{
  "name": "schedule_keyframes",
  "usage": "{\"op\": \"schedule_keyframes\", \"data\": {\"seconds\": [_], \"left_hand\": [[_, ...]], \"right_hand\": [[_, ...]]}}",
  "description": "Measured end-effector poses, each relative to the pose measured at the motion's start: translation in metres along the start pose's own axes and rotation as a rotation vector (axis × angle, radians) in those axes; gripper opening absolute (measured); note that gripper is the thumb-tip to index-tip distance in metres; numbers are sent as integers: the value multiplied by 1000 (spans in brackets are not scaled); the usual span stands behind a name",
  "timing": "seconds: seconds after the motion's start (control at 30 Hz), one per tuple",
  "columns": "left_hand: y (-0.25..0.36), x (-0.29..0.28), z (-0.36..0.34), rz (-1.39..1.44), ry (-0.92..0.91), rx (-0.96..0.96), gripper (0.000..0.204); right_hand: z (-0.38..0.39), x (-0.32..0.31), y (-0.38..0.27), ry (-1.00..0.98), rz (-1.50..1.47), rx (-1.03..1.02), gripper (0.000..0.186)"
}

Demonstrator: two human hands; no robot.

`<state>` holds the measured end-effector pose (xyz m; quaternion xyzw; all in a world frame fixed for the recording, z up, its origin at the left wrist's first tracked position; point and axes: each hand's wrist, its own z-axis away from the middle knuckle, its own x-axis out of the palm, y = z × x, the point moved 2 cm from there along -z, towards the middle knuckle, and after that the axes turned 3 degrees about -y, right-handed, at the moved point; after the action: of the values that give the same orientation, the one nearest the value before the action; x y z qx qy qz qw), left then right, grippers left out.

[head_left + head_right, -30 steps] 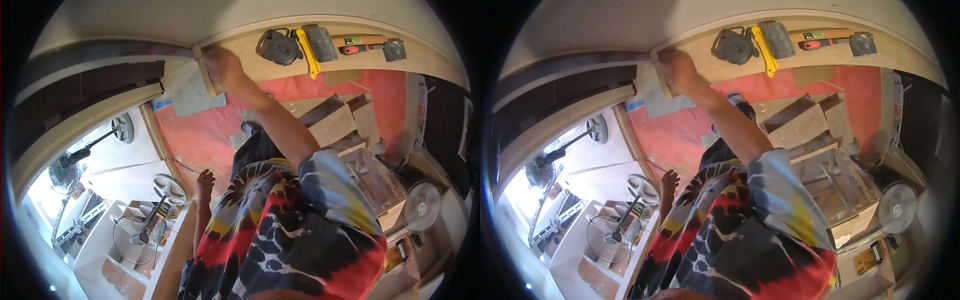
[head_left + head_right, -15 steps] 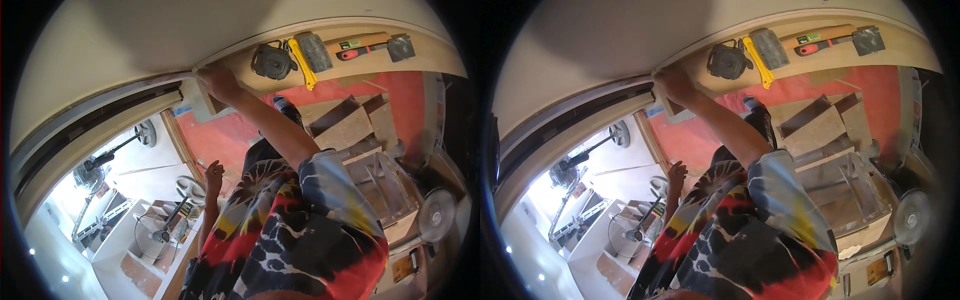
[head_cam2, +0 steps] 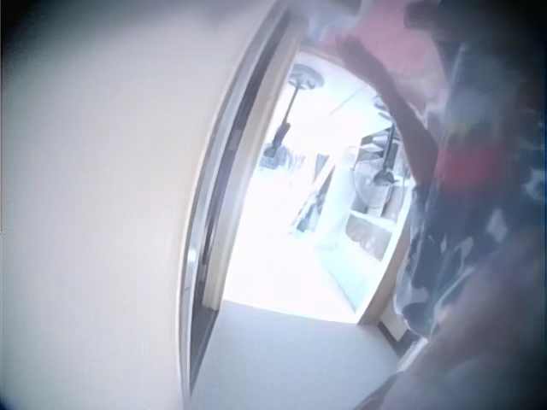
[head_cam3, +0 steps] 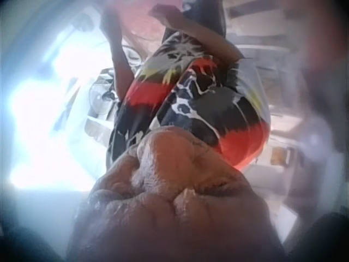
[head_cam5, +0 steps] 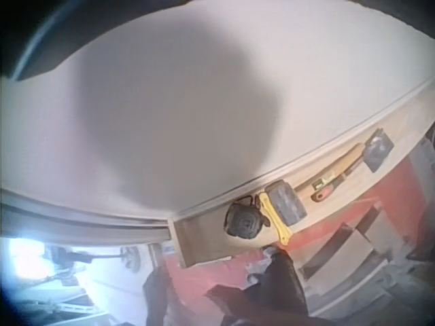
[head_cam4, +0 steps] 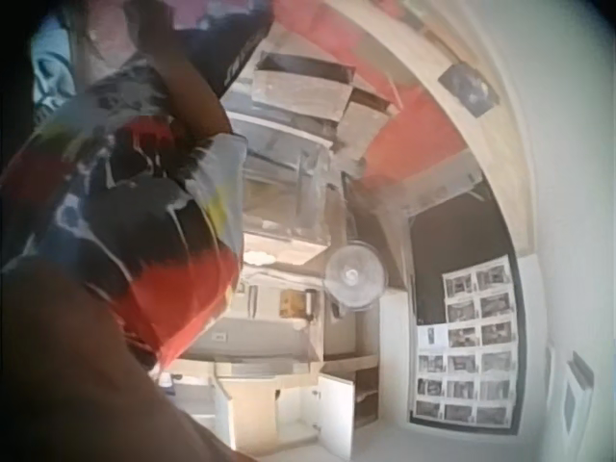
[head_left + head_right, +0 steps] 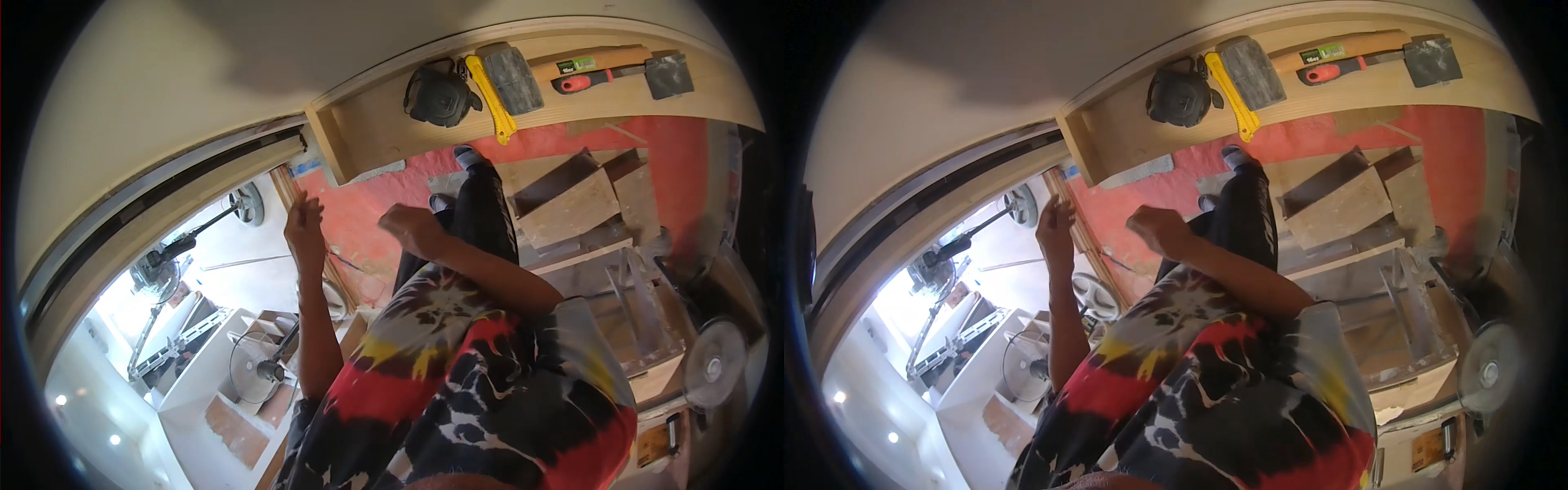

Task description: The person uses a sanding block to smooth the edges of a wooden cabinet frame. They then apply wood glue to a small wooden strip and press it into a groove on the cabinet edge. The person repeats the gluing and insertion process for multiple sections of the cabinet.

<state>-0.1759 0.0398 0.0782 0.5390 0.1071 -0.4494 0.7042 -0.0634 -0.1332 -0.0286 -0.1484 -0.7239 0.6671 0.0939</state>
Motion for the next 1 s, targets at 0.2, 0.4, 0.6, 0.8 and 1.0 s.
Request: {"op": "schedule_keyframes", "data": {"seconds": [0.2, 0.4, 0.6, 0.8, 1.0], "left_hand": [[30, 59, -43, -126, -149, 179, 60], [7, 85, -49, -587, 68, 473, 62], [53, 80, -91, -635, 232, 113, 43], [78, 75, -122, -427, 319, 290, 40], [65, 58, -137, -261, 138, 181, 38]], "right_hand": [[17, -54, 32, 315, -6, 260, 10], [70, -78, 51, 476, 60, 319, 10], [81, -106, 45, 461, 115, 385, 7], [69, -106, 53, 440, 111, 421, 10], [75, -98, 66, 451, -48, 543, 10]]}}
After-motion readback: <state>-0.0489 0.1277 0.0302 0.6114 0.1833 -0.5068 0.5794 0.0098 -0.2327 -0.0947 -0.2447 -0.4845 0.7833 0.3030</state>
